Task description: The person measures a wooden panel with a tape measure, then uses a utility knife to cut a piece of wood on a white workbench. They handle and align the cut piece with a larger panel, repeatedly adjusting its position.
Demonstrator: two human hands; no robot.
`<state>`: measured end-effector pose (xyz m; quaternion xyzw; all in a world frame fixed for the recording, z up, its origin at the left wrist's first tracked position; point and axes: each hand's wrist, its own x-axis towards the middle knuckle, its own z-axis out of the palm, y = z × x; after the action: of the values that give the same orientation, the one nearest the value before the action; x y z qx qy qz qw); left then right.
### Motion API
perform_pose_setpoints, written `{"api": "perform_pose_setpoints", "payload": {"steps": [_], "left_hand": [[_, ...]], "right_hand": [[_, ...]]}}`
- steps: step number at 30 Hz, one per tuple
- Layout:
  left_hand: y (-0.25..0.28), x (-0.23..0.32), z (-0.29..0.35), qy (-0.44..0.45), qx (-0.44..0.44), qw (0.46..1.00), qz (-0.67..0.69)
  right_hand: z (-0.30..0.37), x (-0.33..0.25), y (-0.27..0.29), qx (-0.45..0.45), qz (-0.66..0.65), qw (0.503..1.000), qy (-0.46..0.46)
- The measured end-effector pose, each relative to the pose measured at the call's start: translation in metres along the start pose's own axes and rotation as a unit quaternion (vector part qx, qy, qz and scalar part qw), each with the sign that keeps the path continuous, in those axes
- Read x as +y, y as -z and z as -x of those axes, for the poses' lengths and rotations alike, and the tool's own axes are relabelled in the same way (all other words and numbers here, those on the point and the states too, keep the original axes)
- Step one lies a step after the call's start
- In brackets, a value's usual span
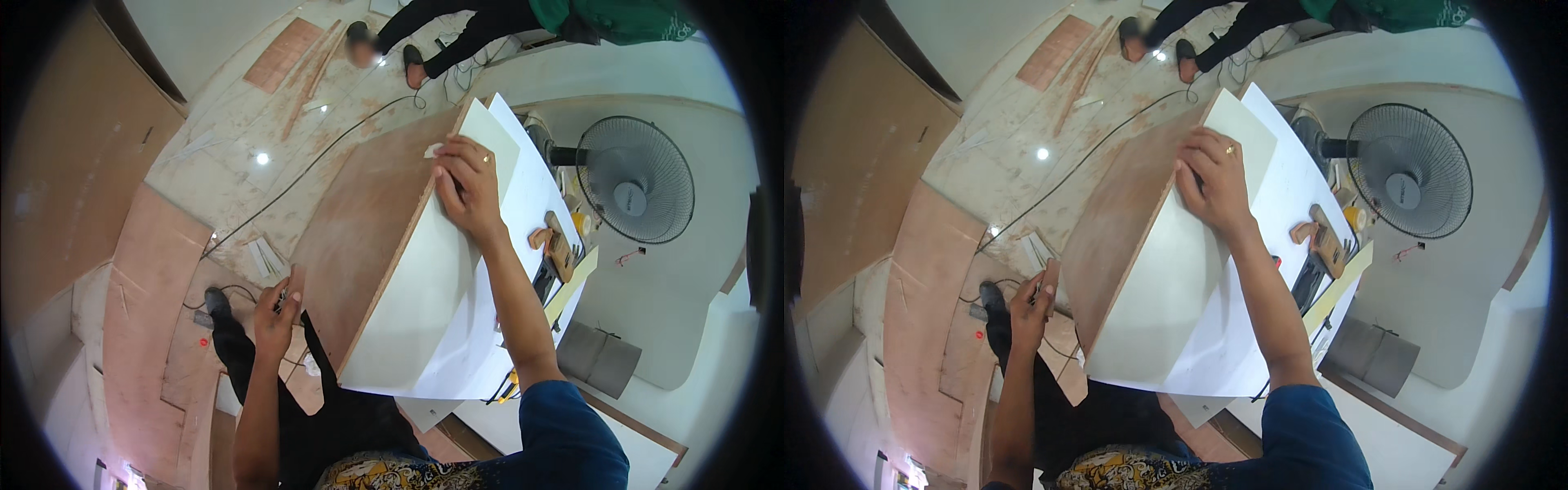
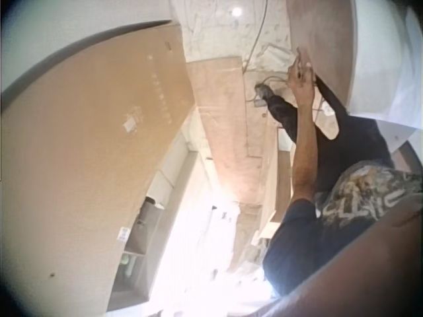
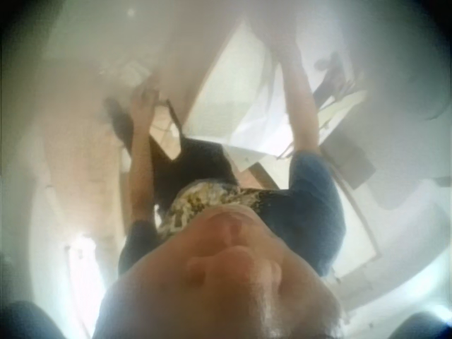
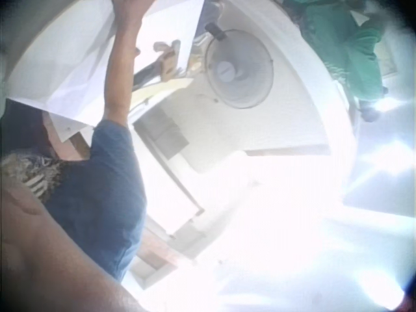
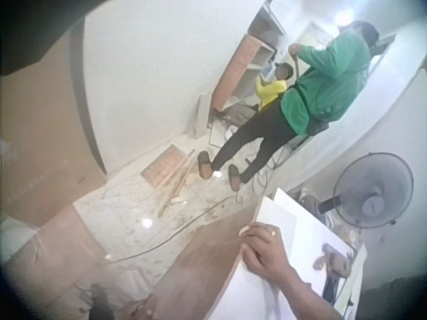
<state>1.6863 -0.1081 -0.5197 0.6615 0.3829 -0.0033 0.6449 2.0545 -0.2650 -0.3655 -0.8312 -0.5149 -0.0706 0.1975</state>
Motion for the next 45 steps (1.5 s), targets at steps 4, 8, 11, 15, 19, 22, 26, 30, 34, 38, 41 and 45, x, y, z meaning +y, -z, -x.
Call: {"api": "perform_pose_setpoints", "payload": {"steps": [4,8,11,15,19,22,26,30,34,38,41,45], "left_hand": [[0.01,0.038,0.005,0.163,-0.048,0.985,0.039],[0.032,0.032,0.009,0.186,-0.073,0.927,0.318],[0.041,0.074,0.031,0.114,-0.068,0.93,0.343],[0.077,0.16,0.058,-0.031,-0.075,0.984,0.161],[0.101,0.234,0.088,-0.17,-0.069,0.983,-0.006],[0.109,0.276,0.112,-0.155,-0.071,0.985,-0.037],[0.114,0.305,0.138,-0.233,-0.074,0.962,-0.124],[0.12,0.31,0.153,-0.243,-0.11,0.95,-0.162],[0.145,0.31,0.163,-0.198,-0.107,0.962,-0.157],[0.175,0.253,0.167,-0.193,-0.033,0.968,-0.16],[0.18,0.212,0.176,-0.161,0.008,0.974,-0.159],[0.161,0.164,0.176,-0.038,0.041,0.997,-0.046]], "right_hand": [[0.007,0.01,-0.009,0.039,0.042,0.994,-0.088],[0.001,0.006,-0.004,0.047,0.041,0.994,-0.084],[0.002,-0.006,0.013,-0.008,-0.127,0.988,-0.086],[-0.006,-0.109,0.049,-0.133,-0.303,0.943,-0.042],[-0.008,-0.195,0.076,-0.185,-0.369,0.911,0.008],[-0.007,-0.23,0.089,-0.198,-0.434,0.879,-0.01],[0.01,-0.256,0.106,-0.137,-0.484,0.863,-0.05],[0.015,-0.258,0.112,-0.079,-0.434,0.897,-0.003],[-0.01,-0.233,0.129,0.038,-0.544,0.83,-0.122],[-0.055,-0.163,0.169,0.153,-0.634,0.733,-0.192],[-0.069,-0.174,0.142,0.138,-0.58,0.782,-0.18],[-0.047,-0.16,0.038,-0.088,-0.325,0.941,-0.034]]}}
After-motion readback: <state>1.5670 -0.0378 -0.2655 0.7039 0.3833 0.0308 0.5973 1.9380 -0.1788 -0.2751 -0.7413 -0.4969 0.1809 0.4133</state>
